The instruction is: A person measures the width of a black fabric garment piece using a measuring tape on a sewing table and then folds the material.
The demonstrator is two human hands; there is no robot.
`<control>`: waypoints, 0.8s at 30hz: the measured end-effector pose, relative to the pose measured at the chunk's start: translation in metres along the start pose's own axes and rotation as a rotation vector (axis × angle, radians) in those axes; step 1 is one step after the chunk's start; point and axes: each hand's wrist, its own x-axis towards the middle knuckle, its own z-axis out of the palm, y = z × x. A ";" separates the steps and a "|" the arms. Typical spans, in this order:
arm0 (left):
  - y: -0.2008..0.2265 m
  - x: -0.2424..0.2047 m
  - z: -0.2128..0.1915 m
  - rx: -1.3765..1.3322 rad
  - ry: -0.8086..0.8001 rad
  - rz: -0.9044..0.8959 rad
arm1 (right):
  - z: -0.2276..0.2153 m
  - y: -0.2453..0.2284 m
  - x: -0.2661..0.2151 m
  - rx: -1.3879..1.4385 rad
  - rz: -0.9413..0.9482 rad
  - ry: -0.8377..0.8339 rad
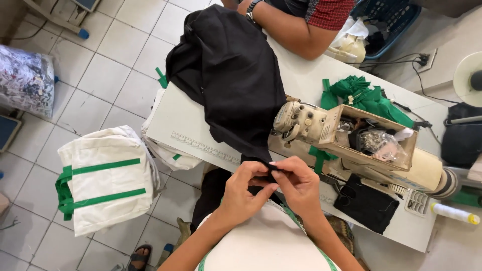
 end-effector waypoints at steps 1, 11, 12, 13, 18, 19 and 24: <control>-0.001 0.002 0.001 0.029 0.005 -0.046 | -0.003 -0.001 -0.001 -0.027 0.011 -0.032; -0.022 0.012 -0.014 -0.119 -0.013 -0.154 | -0.002 0.009 -0.001 0.105 0.033 0.027; -0.020 0.013 -0.016 -0.117 -0.018 -0.156 | -0.001 0.008 0.000 0.107 0.035 0.033; -0.018 0.014 -0.017 -0.114 -0.037 -0.154 | 0.000 0.006 0.000 0.097 0.035 0.031; -0.022 0.023 -0.019 -0.129 -0.093 -0.165 | 0.007 0.001 -0.003 0.061 0.044 0.068; -0.020 0.025 -0.020 -0.137 -0.104 -0.182 | 0.009 0.000 -0.004 0.043 0.037 0.085; -0.018 0.035 -0.031 -0.228 -0.163 -0.313 | 0.016 0.005 -0.011 -0.023 0.036 0.166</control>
